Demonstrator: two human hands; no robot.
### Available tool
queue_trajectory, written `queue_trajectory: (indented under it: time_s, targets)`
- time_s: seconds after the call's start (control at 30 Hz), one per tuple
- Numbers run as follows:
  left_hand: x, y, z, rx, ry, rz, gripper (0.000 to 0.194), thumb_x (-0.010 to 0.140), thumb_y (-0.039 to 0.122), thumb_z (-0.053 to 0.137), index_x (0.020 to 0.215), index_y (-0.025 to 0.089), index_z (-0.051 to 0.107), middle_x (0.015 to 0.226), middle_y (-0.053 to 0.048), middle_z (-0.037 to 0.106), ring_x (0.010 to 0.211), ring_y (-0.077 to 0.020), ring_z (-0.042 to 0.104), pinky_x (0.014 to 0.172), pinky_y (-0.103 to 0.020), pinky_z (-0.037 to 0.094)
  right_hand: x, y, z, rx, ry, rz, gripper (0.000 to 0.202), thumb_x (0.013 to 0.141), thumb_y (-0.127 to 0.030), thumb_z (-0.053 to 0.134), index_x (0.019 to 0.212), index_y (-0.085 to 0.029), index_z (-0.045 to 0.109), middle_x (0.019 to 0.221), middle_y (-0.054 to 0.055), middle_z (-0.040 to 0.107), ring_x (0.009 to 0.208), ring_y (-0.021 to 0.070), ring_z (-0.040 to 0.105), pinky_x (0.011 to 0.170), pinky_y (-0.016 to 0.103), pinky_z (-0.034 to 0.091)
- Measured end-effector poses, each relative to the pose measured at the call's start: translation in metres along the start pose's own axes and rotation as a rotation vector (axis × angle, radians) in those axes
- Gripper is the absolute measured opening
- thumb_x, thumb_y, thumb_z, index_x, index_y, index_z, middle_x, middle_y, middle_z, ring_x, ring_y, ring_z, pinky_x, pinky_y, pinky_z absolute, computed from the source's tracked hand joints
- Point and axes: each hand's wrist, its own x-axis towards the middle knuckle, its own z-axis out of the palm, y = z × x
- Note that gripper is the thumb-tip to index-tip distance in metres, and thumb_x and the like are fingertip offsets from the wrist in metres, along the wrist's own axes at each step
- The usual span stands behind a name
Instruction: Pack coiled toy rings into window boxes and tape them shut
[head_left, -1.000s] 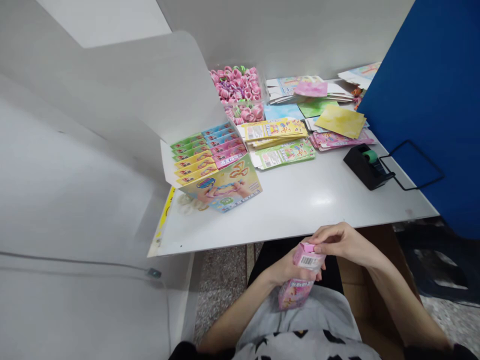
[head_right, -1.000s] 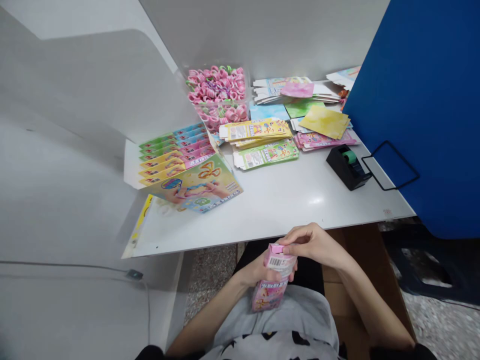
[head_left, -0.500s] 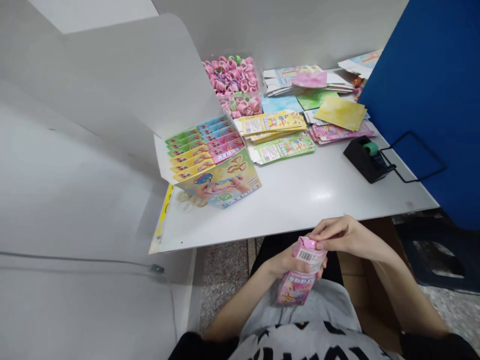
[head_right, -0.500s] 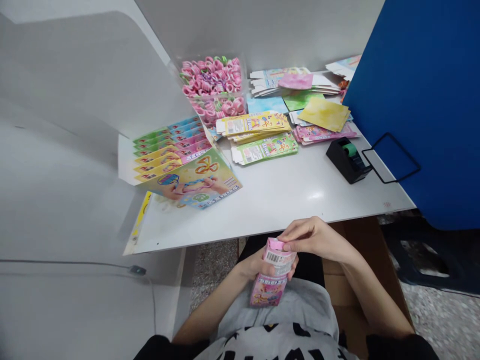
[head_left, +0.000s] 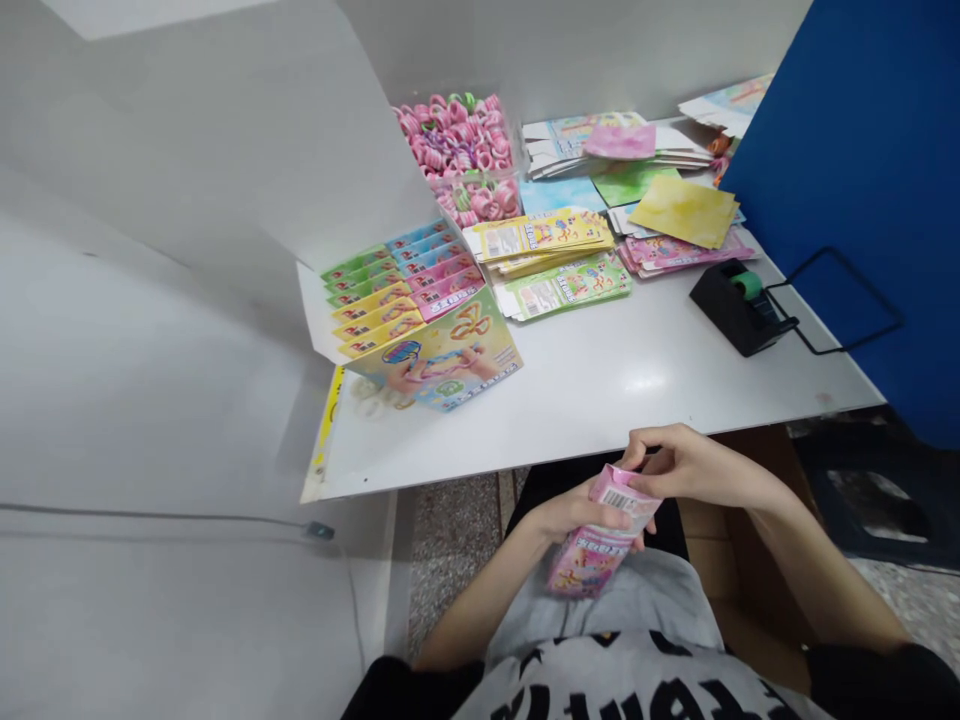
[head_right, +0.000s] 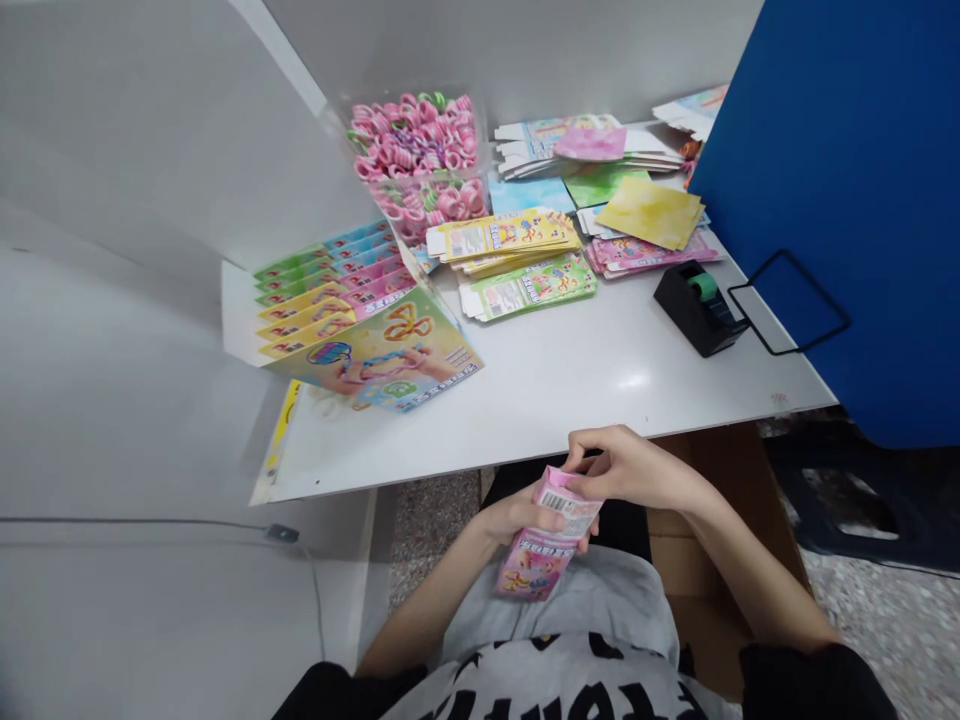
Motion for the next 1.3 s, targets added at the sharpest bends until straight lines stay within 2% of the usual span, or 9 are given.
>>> queue_trajectory:
  time_s: [0.13,0.33,0.47,0.8,0.93,1.03,1.17,1.23,1.3]
  targets:
    - [0.0,-0.004,-0.004,-0.033,-0.029,-0.031,0.054,0.057,0.04,0.089,0.1,0.012,0.072,0.091,-0.008,0.071,0.073,-0.0173,0.068,0.068,-0.028,0.053,0.003,-0.001,0.0,-0.043,0.011,-0.031,0.021,0.084,-0.032,0.073,0.079,-0.019,0.057,0.062,-0.005,0.064,0.053,0.0081,0.058,0.048,0.018,0.042]
    - [0.004,-0.009,-0.006,-0.012,-0.221,-0.066,0.057,0.047,0.033,0.09,0.098,0.014,0.072,0.085,-0.007,0.07,0.073,-0.0183,0.065,0.073,-0.031,0.051,0.002,-0.006,-0.007,-0.056,-0.138,-0.031,0.023,0.088,-0.038,0.071,0.085,-0.017,0.062,0.079,0.0,0.071,0.066,0.0101,0.063,0.057,0.02,0.047]
    - [0.007,-0.011,-0.006,-0.051,-0.263,-0.054,0.055,0.046,0.031,0.09,0.094,0.014,0.069,0.078,-0.007,0.067,0.069,-0.0187,0.064,0.068,-0.03,0.05,0.0,-0.006,-0.009,-0.154,-0.066,-0.098,0.016,0.089,-0.033,0.071,0.094,-0.018,0.067,0.088,0.001,0.071,0.07,0.0093,0.062,0.06,0.019,0.048]
    - [0.004,-0.005,-0.008,-0.165,-0.125,0.0,0.048,0.056,0.041,0.083,0.093,0.012,0.071,0.085,-0.008,0.068,0.066,-0.0186,0.067,0.064,-0.029,0.053,0.005,-0.004,0.001,-0.406,0.095,-0.255,0.028,0.098,-0.037,0.06,0.112,-0.022,0.079,0.096,0.006,0.075,0.083,0.016,0.067,0.073,0.027,0.052]
    - [0.002,-0.003,-0.007,-0.128,-0.071,-0.002,0.059,0.059,0.046,0.084,0.104,0.01,0.071,0.094,-0.016,0.074,0.078,-0.0261,0.072,0.075,-0.037,0.056,0.004,-0.004,-0.011,-0.484,-0.071,-0.306,0.032,0.101,-0.029,0.052,0.12,-0.024,0.077,0.108,0.008,0.072,0.097,0.0171,0.068,0.087,0.03,0.052]
    - [-0.001,-0.001,-0.004,0.015,0.114,0.06,0.068,0.061,0.051,0.089,0.112,0.013,0.068,0.097,-0.013,0.074,0.086,-0.026,0.072,0.082,-0.038,0.054,0.004,0.004,-0.017,-0.333,-0.078,-0.2,0.029,0.095,-0.033,0.062,0.118,-0.022,0.077,0.107,0.007,0.075,0.092,0.017,0.069,0.082,0.029,0.055]
    - [-0.007,0.002,0.008,0.277,0.518,0.314,0.071,0.074,0.051,0.084,0.131,0.019,0.057,0.102,-0.006,0.07,0.087,-0.0182,0.066,0.079,-0.029,0.052,0.008,0.021,-0.015,-0.057,0.137,-0.069,0.035,0.082,-0.046,0.077,0.102,-0.017,0.08,0.095,0.008,0.079,0.078,0.018,0.071,0.072,0.03,0.058]
    - [-0.009,0.0,0.014,0.325,0.602,0.388,0.078,0.08,0.051,0.079,0.145,0.024,0.043,0.105,-0.004,0.069,0.087,-0.0173,0.065,0.08,-0.029,0.052,0.009,0.027,-0.012,-0.041,0.227,-0.1,0.037,0.08,-0.049,0.078,0.097,-0.017,0.082,0.093,0.009,0.08,0.083,0.0214,0.073,0.079,0.035,0.059]
    - [-0.008,-0.003,0.018,0.385,0.656,0.447,0.071,0.084,0.051,0.075,0.143,0.025,0.044,0.108,-0.004,0.068,0.09,-0.0174,0.064,0.084,-0.03,0.052,0.008,0.03,-0.009,-0.059,0.271,-0.173,0.035,0.082,-0.049,0.078,0.099,-0.02,0.083,0.102,0.01,0.08,0.094,0.0246,0.073,0.087,0.039,0.059]
